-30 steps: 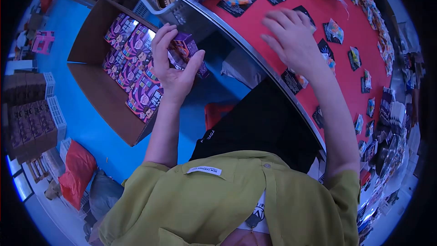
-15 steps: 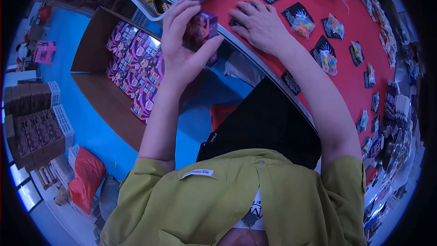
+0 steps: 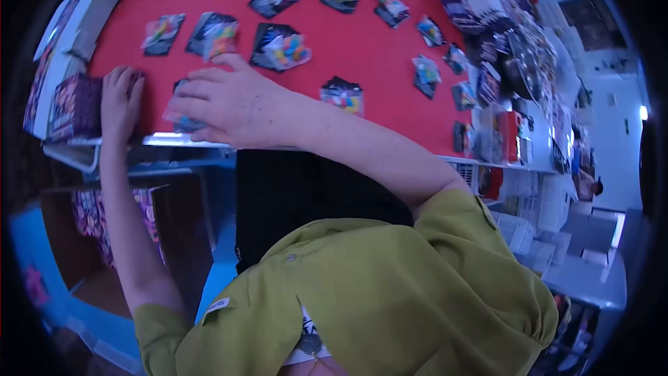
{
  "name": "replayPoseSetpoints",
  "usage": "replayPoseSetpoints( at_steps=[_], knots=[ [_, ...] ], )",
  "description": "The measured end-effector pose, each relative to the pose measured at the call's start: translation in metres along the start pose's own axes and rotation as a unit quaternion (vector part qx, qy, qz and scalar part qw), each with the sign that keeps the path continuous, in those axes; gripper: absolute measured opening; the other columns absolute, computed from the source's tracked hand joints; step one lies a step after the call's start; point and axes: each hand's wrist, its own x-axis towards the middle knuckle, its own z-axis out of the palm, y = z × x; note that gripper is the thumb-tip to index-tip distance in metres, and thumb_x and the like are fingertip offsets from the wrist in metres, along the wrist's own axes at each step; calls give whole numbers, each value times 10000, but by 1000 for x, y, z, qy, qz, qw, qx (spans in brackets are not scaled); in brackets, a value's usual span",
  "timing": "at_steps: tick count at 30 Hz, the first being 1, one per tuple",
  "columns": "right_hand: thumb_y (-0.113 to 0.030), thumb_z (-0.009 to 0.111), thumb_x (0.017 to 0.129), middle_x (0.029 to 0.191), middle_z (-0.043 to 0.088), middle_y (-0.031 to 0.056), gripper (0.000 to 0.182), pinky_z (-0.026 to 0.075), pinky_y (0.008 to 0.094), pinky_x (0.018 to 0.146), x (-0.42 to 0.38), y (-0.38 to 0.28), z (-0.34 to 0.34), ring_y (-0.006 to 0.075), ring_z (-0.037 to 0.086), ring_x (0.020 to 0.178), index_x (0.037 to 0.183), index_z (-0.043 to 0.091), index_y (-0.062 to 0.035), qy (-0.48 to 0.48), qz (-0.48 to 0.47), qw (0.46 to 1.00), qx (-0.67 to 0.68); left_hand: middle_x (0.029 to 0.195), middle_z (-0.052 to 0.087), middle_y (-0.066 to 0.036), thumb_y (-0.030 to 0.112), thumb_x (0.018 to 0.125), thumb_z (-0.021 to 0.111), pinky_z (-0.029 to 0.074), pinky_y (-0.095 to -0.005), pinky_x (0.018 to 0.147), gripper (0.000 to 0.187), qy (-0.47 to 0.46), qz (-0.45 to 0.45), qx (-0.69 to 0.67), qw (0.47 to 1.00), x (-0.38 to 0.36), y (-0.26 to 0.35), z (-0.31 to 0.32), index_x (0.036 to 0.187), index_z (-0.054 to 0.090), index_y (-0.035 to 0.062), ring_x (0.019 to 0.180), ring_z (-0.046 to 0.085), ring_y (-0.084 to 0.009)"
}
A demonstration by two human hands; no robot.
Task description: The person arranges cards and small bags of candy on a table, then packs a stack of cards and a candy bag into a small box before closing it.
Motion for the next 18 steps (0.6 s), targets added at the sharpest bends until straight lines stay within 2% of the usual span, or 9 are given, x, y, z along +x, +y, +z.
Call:
replayPoseSetpoints(
  at_steps=[1,2,3,5,7,9,12,14,18],
  knots=[
    [-340,560,893,1106,601,103,432,322,499,991,-9,5,-10,240,545,1114,1242,499,-94,-20,13,999,36,1082,558,-158,140,857,575,403,-394,919,235,7,2,1,1000,0,-2,2,1038,579,-11,1058,494,-331],
    [-299,578,884,944,639,96,407,341,453,965,-26,11,-23,220,601,989,1222,515,-81,14,34,999,15,1073,557,-158,140,861,573,403,-391,914,237,11,-2,10,1000,-1,-4,1,1034,572,-21,1053,492,-329],
    [-299,578,884,944,639,96,407,341,453,965,-44,19,-37,220,601,989,1222,515,-81,19,41,999,6,1073,557,-158,140,861,573,403,-391,914,237,15,10,7,1000,0,-5,-3,1034,572,-21,1053,492,-329],
    [-223,622,859,1019,643,90,386,365,376,951,-90,45,-64,198,587,993,1212,550,-82,60,142,988,-23,1065,547,-160,138,862,575,402,-382,906,228,-59,-37,19,997,3,-5,-7,1017,573,-29,1046,490,-323],
    [-167,627,852,1002,651,114,361,408,362,911,-147,76,-90,220,602,949,1190,565,-58,190,224,956,-17,1065,546,-158,142,875,571,401,-369,903,225,-40,-42,-34,998,-1,-17,0,1019,577,-31,1044,495,-318],
    [-136,607,854,1020,650,122,345,438,371,884,-212,111,-117,237,600,985,1180,565,-33,244,421,872,52,1065,545,-156,145,887,566,400,-356,900,222,-26,-53,-79,995,-7,-34,6,1020,581,-33,1042,501,-313],
    [-186,611,832,1200,575,137,427,425,387,946,-323,160,-159,278,537,1144,1226,531,-41,95,541,803,-232,1085,548,-144,114,908,553,416,-325,898,197,-5,-52,-69,996,-8,-43,11,1026,588,-41,1040,525,-288],
    [-246,640,799,1323,489,130,533,407,408,972,-371,175,-180,290,501,1188,1283,488,-79,-48,629,714,-304,1121,553,-137,68,919,537,431,-307,906,176,3,-125,-185,975,-9,-38,5,1043,589,-46,1057,539,-265],
    [-295,646,790,1382,446,88,603,376,458,990,-410,191,-194,277,455,1244,1339,444,-148,-135,686,687,-199,1165,543,-135,32,909,534,441,-295,909,168,6,-47,-81,996,-12,-79,18,1047,592,-46,1077,539,-249]
  ],
)
